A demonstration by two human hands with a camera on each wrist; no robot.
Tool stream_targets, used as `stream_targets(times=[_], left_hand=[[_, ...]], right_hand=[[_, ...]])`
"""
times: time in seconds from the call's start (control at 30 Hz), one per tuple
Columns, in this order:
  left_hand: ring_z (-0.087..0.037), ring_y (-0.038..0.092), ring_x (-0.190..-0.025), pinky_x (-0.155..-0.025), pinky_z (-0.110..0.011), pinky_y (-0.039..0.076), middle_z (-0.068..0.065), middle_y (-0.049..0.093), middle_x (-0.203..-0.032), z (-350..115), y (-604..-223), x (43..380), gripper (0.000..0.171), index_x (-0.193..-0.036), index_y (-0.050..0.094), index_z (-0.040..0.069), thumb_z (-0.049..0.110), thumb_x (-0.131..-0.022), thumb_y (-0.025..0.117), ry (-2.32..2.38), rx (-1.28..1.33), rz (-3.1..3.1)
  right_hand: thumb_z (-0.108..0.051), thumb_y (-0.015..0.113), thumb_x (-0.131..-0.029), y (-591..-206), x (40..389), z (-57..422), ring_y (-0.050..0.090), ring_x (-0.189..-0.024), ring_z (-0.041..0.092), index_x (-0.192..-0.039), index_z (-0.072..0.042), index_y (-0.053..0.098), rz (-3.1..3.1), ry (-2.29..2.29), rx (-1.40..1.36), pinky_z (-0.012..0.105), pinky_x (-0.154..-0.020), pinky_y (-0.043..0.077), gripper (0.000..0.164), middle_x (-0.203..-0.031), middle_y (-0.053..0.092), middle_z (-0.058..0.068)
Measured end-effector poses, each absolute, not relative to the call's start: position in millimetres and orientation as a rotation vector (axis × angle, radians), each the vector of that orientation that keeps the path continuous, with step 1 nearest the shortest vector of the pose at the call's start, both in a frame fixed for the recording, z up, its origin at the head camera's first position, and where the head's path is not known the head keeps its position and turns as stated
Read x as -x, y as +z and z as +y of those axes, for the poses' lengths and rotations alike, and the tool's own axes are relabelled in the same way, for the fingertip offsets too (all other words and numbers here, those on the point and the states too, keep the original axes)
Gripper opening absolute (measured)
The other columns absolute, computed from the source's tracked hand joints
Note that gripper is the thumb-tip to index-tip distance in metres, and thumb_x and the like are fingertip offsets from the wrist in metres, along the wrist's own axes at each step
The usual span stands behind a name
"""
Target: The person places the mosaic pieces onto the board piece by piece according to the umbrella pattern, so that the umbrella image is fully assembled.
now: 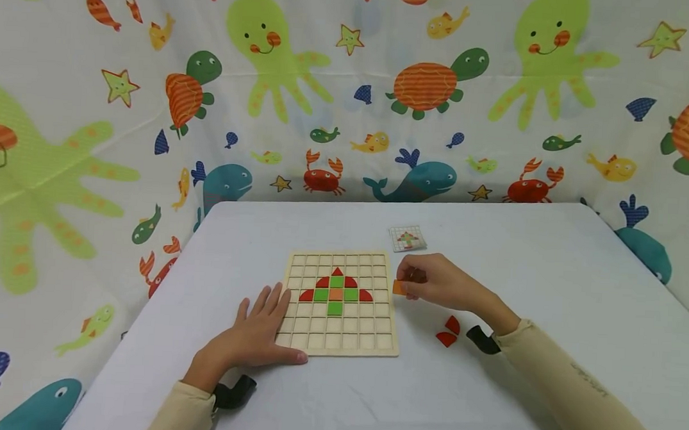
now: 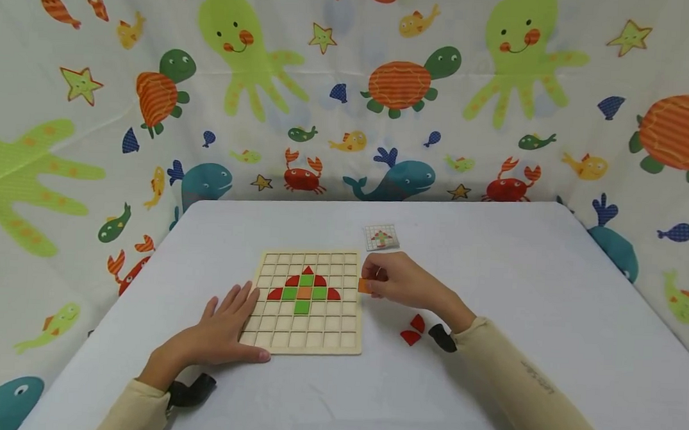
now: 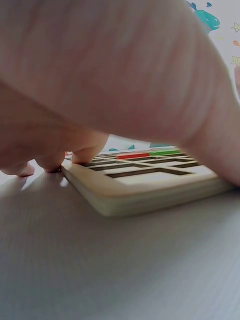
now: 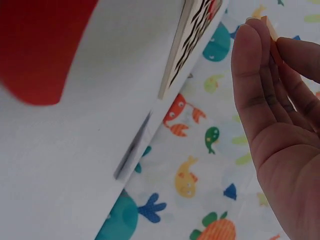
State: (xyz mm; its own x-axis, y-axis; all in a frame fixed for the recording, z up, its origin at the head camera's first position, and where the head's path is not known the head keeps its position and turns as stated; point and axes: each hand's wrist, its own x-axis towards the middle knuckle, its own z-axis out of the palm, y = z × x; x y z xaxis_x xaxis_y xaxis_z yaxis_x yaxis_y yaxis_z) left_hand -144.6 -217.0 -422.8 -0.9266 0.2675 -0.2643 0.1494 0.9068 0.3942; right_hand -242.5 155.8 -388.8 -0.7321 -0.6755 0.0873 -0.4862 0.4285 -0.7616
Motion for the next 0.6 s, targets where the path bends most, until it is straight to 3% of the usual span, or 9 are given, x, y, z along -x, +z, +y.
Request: stream_targets(times=[0.6], left_hand=[[-0.048,-0.002,-0.162,-0.121,-0.074,-0.005,-0.023,0.005,-0.177,-219,-428,146,0.136,-0.17,0.017,0.0,0.074,-0.076,0.081,0.506,-0.309,2.768]], right_hand=[[-0.002,0.076,-0.098,-390,234,77,0.063,-0.083,0.01,-0.102,-0.009,0.072,2.391,-1.05,1.341,0.027,-0.078,0.059,0.009,-0.093,0.07,-0.006]])
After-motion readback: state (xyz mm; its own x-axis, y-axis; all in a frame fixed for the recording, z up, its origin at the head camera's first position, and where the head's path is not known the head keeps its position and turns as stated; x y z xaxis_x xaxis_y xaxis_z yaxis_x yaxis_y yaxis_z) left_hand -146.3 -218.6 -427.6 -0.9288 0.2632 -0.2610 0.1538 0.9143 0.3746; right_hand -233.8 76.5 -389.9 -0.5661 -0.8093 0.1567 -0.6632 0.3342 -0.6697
